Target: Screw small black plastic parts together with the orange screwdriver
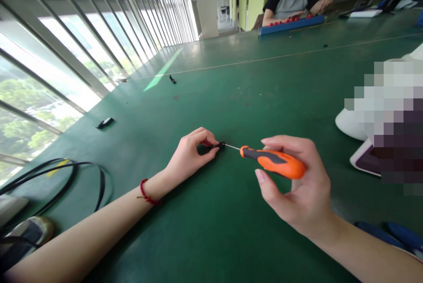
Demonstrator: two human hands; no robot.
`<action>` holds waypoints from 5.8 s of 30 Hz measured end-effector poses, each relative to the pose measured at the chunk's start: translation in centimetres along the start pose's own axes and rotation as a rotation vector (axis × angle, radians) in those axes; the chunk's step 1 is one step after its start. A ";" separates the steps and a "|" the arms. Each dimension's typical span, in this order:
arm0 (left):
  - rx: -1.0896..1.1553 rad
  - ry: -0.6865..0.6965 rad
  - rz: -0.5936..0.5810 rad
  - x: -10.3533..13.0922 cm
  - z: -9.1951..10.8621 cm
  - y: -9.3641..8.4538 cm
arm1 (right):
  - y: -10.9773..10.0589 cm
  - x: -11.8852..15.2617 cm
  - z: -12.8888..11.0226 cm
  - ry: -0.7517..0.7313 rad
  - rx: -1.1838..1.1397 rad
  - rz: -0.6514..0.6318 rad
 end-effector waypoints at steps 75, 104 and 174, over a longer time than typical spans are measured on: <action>-0.018 0.021 -0.010 0.0 0.1 0.1 | 1.2 0.1 -0.7 -0.062 0.060 -0.190; -0.179 -0.089 0.027 0.3 -0.1 0.0 | 1.4 0.2 0.5 0.193 0.067 -0.200; -0.135 -0.038 0.057 -0.2 -0.1 -0.4 | 0.8 0.0 0.2 0.129 0.005 -0.037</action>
Point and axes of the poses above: each hand's wrist, its own x-axis away from the middle knuckle, its own y-axis out of the palm, z = x × y, the point moved 5 cm from there along -x, towards the middle knuckle, and after that the axes turned 13 degrees about z, right-handed, at the moved point
